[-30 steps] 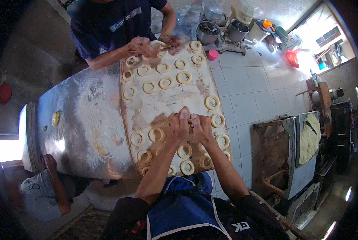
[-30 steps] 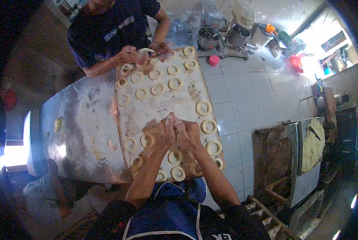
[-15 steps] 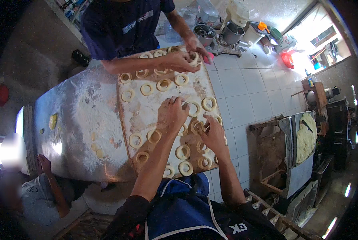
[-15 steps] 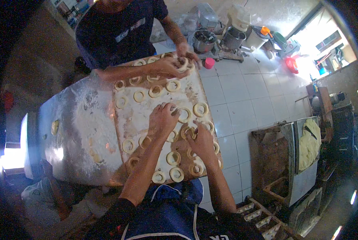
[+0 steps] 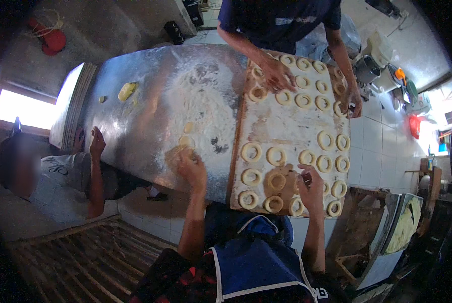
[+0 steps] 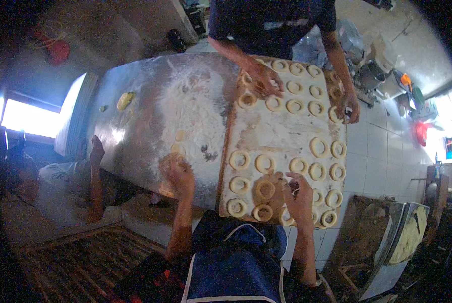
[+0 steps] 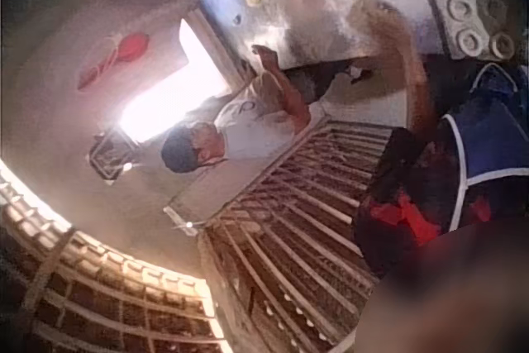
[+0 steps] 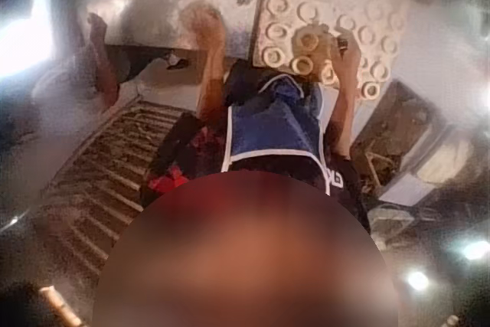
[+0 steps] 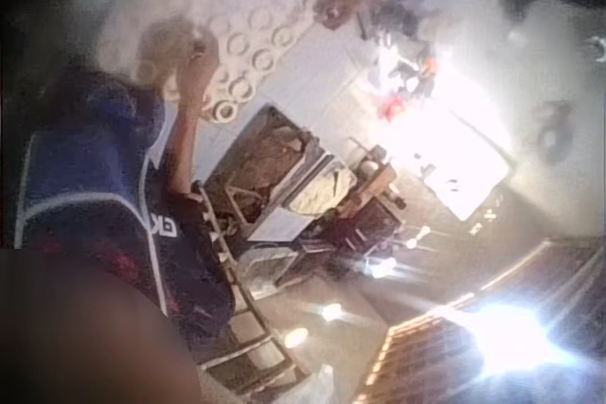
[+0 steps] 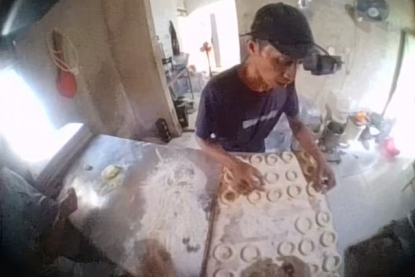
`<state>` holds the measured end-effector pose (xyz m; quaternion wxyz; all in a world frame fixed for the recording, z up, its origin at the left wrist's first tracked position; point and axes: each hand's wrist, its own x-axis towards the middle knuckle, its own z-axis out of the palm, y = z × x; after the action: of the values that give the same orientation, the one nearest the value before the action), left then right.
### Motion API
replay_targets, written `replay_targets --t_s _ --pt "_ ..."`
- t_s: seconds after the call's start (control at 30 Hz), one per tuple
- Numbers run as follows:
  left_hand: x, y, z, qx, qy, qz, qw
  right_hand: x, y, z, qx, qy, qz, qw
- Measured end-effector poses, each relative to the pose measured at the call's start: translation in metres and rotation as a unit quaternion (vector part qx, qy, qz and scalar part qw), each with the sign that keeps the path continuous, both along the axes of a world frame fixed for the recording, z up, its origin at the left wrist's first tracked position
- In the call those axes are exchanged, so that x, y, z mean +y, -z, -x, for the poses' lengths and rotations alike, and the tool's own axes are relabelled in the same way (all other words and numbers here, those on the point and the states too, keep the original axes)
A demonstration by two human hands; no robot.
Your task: The person shapes small flattened dough pieces into ring shapes by hand and arranges them on a wooden board. Another person works alongside, rolling and shaping dough as well. The camera wearer places the completed board onto a wooden rack.
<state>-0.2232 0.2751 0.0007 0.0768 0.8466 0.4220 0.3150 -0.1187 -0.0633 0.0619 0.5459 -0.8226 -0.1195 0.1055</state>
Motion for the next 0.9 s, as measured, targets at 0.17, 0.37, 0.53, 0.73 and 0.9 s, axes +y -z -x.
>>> replay_targets --t_s 0.17,0.37,0.53,0.73,0.9 --pt "0.039 -0.012 0.031 0.03 0.116 0.109 0.987 0.087 -0.008 0.013 -0.035 -0.127 0.038 0.991" --pt "0.021 -0.044 0.037 -0.202 0.269 0.455 0.824 0.21 0.009 0.042 -0.016 -0.179 -0.082 0.98" --pt "0.031 -0.059 0.05 -0.231 0.253 0.581 0.739 0.241 0.01 0.058 0.011 -0.166 -0.113 0.98" --pt "0.056 -0.066 0.063 -0.121 0.326 0.471 0.811 0.267 0.009 0.085 0.041 -0.078 -0.14 0.986" --pt "0.063 -0.051 0.059 -0.236 0.339 0.586 0.698 0.279 0.003 0.098 -0.004 -0.077 -0.176 0.981"
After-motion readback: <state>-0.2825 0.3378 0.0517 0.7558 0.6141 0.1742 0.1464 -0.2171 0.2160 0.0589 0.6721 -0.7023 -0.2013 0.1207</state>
